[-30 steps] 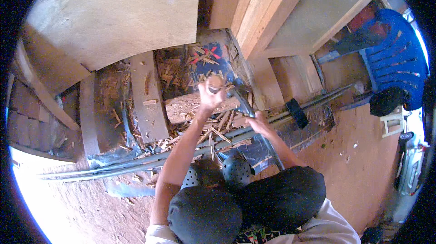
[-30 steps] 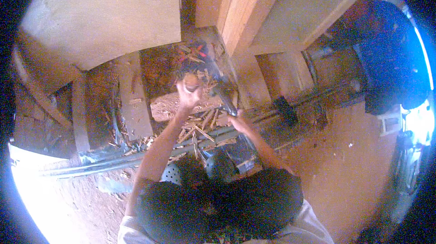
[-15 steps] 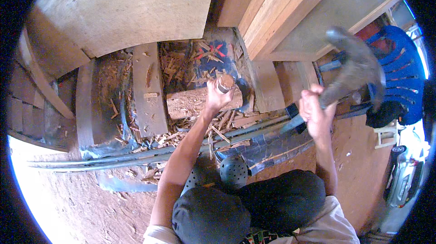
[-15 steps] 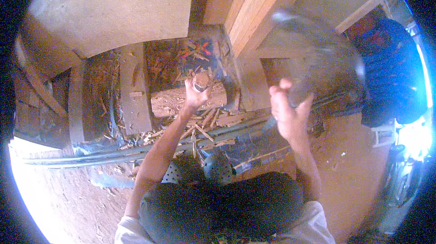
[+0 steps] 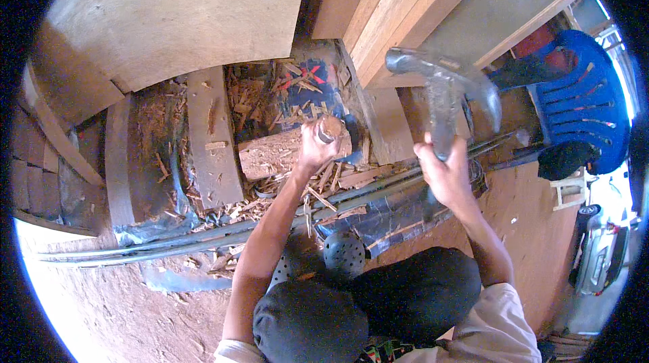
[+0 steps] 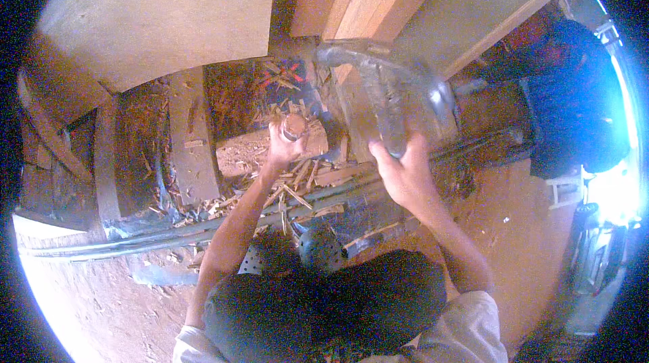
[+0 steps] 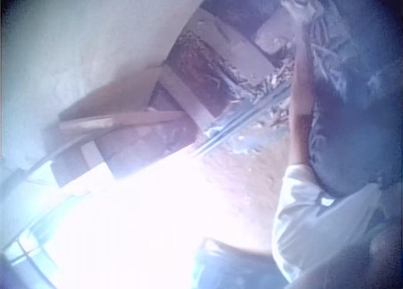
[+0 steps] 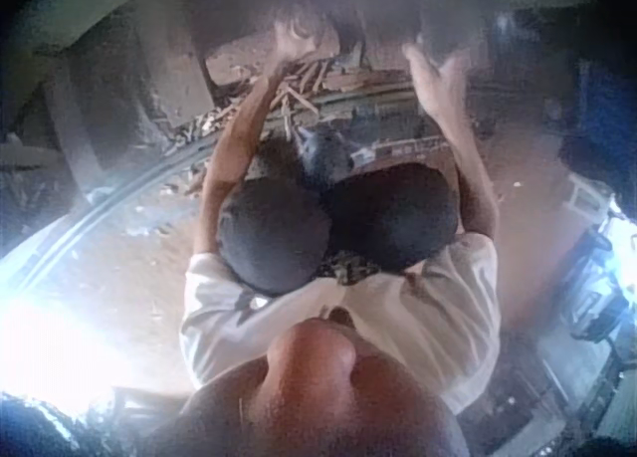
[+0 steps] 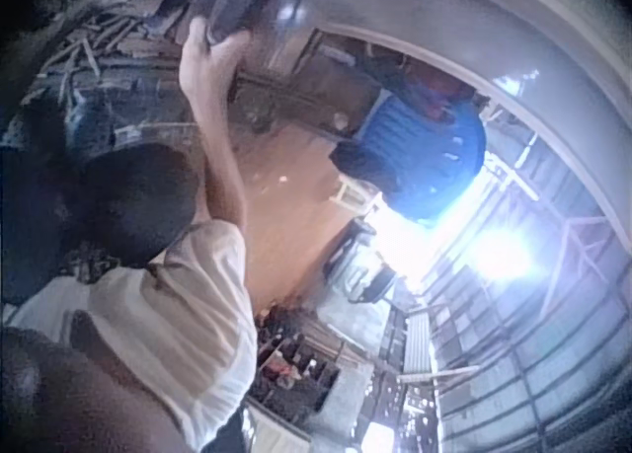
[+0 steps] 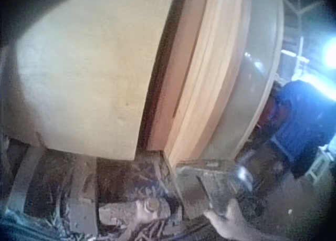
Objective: The person sits on the floor and uses a chisel and hammer to carve a small piece of wood. They repeatedly strike the chisel to remove wood shavings and shape the block.
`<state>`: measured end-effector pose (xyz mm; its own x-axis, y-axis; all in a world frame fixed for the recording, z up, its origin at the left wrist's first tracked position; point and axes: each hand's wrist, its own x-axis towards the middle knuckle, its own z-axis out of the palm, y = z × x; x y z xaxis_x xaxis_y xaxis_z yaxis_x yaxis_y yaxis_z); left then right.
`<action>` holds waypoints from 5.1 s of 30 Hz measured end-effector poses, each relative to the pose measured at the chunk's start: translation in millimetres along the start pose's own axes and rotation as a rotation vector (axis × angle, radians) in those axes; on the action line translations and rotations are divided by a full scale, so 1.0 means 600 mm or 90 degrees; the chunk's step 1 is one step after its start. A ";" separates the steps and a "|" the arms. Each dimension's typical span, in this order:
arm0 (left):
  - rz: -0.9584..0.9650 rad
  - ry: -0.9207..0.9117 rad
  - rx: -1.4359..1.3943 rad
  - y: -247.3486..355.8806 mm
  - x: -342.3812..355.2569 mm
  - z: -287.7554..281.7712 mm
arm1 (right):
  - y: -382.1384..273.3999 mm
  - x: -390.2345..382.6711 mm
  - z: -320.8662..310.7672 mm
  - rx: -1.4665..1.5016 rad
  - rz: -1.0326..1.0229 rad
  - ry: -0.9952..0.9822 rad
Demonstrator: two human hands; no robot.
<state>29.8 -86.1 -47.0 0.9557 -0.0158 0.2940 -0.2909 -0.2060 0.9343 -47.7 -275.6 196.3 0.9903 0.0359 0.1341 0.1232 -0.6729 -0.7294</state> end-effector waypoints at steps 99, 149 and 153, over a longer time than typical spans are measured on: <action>-0.006 0.506 -0.439 0.149 0.007 -0.144 | 0.264 -0.070 0.234 -0.025 0.249 -0.459; -0.142 0.296 -0.162 0.032 0.053 0.040 | 0.292 -0.136 0.150 0.135 0.420 -0.253; -0.103 0.276 -0.205 0.059 0.050 0.050 | 0.252 -0.105 0.104 -0.011 0.304 -0.179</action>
<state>49.7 -123.5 -10.9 0.9025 0.4094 0.1339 -0.2063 0.1380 0.9687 -87.2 -333.4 35.9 0.9149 -0.0818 -0.3953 -0.3426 -0.6751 -0.6533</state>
